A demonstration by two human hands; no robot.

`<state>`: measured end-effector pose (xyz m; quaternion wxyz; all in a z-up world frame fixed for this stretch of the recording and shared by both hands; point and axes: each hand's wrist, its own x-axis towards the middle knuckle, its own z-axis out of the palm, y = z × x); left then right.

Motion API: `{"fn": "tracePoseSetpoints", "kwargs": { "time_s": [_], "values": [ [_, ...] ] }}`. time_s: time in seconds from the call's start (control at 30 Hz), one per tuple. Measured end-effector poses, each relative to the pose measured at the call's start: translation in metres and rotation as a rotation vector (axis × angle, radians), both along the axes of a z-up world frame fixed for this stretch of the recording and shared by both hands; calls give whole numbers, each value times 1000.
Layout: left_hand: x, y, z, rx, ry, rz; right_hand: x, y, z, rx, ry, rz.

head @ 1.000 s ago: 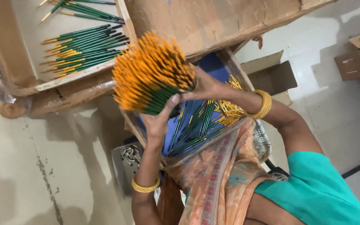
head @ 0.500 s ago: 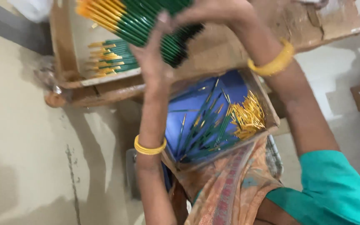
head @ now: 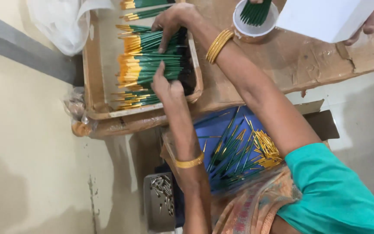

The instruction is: Sorting and bundling green sticks with gold tips at a workbench in a manufacturing facility.

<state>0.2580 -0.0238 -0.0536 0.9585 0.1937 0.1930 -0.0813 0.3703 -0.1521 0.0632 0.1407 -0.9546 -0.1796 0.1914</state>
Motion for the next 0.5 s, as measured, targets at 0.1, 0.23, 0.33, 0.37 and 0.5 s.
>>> {"fn": "tracePoseSetpoints", "kwargs": {
  "time_s": [0.1, 0.23, 0.33, 0.37, 0.5],
  "values": [
    [-22, -2, 3, 98, -6, 177, 18, -3, -20, 28, -81, -41],
    [-35, 0, -13, 42, -115, 358, 43, -1, -60, 235, -336, 78],
    [-49, -2, -8, 44, -138, 383, 45, 3, -71, 285, -521, 85],
    [-56, -2, -6, 28, -185, 388, 44, 5, -74, 269, -611, 67],
    [-93, 3, 55, 132, -400, 493, 28, 0, -70, 133, -678, -39]
  ]
}}
